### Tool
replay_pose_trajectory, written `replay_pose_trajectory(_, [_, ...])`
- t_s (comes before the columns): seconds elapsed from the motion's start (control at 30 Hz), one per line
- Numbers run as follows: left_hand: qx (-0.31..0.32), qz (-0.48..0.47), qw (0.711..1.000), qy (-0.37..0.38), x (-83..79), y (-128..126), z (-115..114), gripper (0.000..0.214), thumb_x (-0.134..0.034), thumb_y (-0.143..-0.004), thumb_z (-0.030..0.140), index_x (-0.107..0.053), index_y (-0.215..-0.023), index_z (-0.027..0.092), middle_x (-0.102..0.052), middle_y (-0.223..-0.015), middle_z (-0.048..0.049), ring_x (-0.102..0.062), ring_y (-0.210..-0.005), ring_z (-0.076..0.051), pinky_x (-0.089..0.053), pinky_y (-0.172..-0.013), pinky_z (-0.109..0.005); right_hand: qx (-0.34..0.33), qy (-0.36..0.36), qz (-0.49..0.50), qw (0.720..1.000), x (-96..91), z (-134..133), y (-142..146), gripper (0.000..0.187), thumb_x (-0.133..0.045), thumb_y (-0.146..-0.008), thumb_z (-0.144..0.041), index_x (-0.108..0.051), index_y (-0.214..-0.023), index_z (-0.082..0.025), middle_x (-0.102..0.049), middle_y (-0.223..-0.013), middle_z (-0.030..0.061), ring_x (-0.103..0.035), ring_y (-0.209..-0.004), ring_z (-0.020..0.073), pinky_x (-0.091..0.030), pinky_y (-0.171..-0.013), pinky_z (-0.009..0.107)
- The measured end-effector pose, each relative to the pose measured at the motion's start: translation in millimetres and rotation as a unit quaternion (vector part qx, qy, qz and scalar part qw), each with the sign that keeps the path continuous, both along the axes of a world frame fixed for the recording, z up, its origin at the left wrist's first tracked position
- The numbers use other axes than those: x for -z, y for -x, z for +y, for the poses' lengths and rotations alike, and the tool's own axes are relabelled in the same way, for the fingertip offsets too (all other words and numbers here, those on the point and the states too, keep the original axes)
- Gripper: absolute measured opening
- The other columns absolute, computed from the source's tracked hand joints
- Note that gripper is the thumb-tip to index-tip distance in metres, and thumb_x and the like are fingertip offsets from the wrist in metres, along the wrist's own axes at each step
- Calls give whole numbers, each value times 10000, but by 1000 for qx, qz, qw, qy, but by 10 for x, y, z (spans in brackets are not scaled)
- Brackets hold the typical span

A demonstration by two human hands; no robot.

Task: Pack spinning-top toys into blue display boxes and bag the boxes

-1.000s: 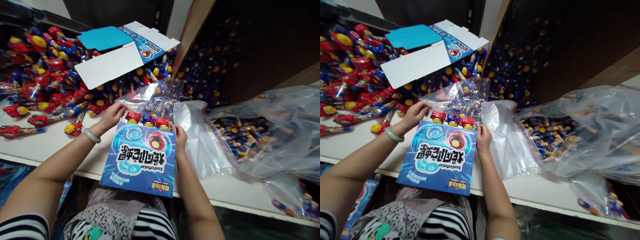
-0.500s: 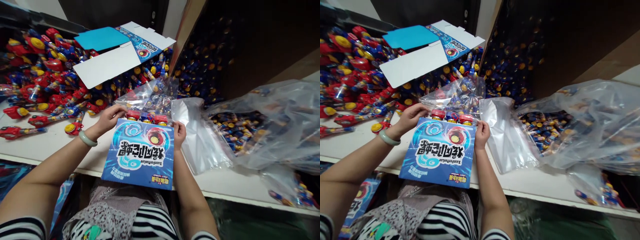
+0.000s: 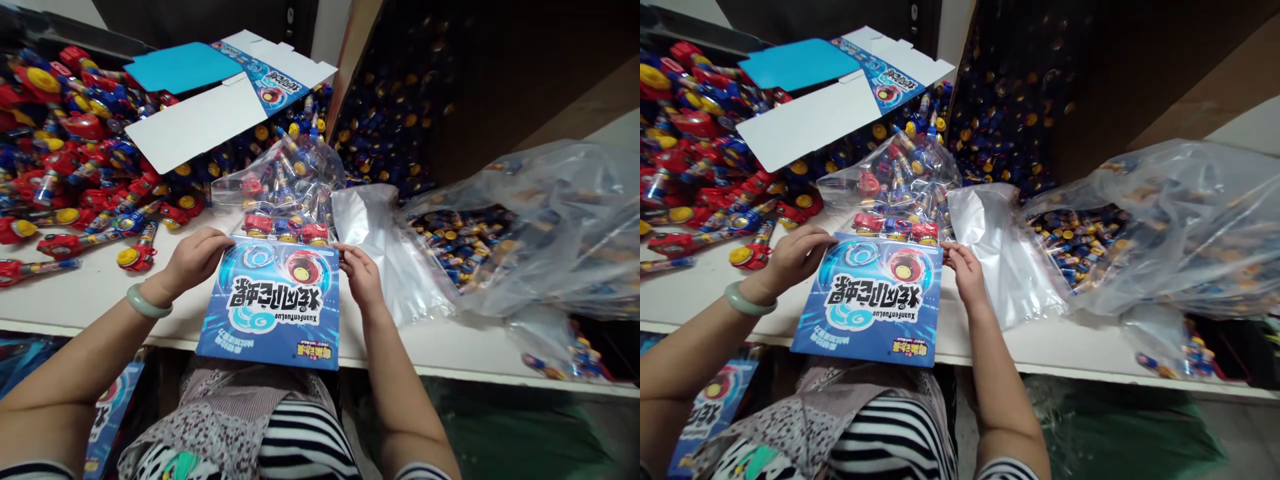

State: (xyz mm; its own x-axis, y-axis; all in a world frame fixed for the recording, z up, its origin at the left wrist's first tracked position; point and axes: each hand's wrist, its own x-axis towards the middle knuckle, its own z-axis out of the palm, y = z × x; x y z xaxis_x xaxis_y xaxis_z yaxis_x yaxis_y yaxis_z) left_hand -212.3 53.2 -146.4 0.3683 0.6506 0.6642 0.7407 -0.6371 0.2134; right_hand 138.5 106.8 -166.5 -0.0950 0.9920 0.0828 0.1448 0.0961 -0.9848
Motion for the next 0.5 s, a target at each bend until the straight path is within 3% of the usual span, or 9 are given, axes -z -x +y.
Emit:
replay_pose_trajectory(0.1, [-4,3,1000,17,-51,-19,39,163,-496,-954,201,-652,-1002,210,-665,-871,-72,-632,-772,-184,-521,-687,-300,-48,15,-24,998,-102,61,-41,336,-689,-781,-434,-650,-1028,-209,-667,-795,0,-613,-726,144,-538,-689,297])
replay_pose_trajectory(0.2, [-8,26,1000,-9,-43,-33,22,159,-498,-952,199,-651,-995,206,-665,-866,-80,-625,-764,-189,-517,-671,-305,-9,-113,-143,983,-100,-18,-8,209,-649,-843,-361,-648,-995,-217,-636,-778,-4,-588,-725,143,-516,-700,302])
replay_pose_trajectory(0.33, [28,16,997,-69,75,-26,-148,203,-511,-913,127,-637,-1054,204,-667,-838,-73,-622,-737,-184,-530,-654,-296,48,-283,-227,931,81,-331,-8,152,-522,-947,-290,-658,-900,-241,-687,-861,51,-639,-831,191,-534,-749,362])
replay_pose_trajectory(0.5, [84,-30,995,-49,224,22,-527,317,-516,-870,69,-648,-1109,230,-691,-834,-74,-648,-732,-186,-560,-680,-313,52,-335,-224,914,312,-829,-135,178,-521,-934,-199,-659,-1012,-281,-703,-855,44,-676,-798,207,-569,-711,392])
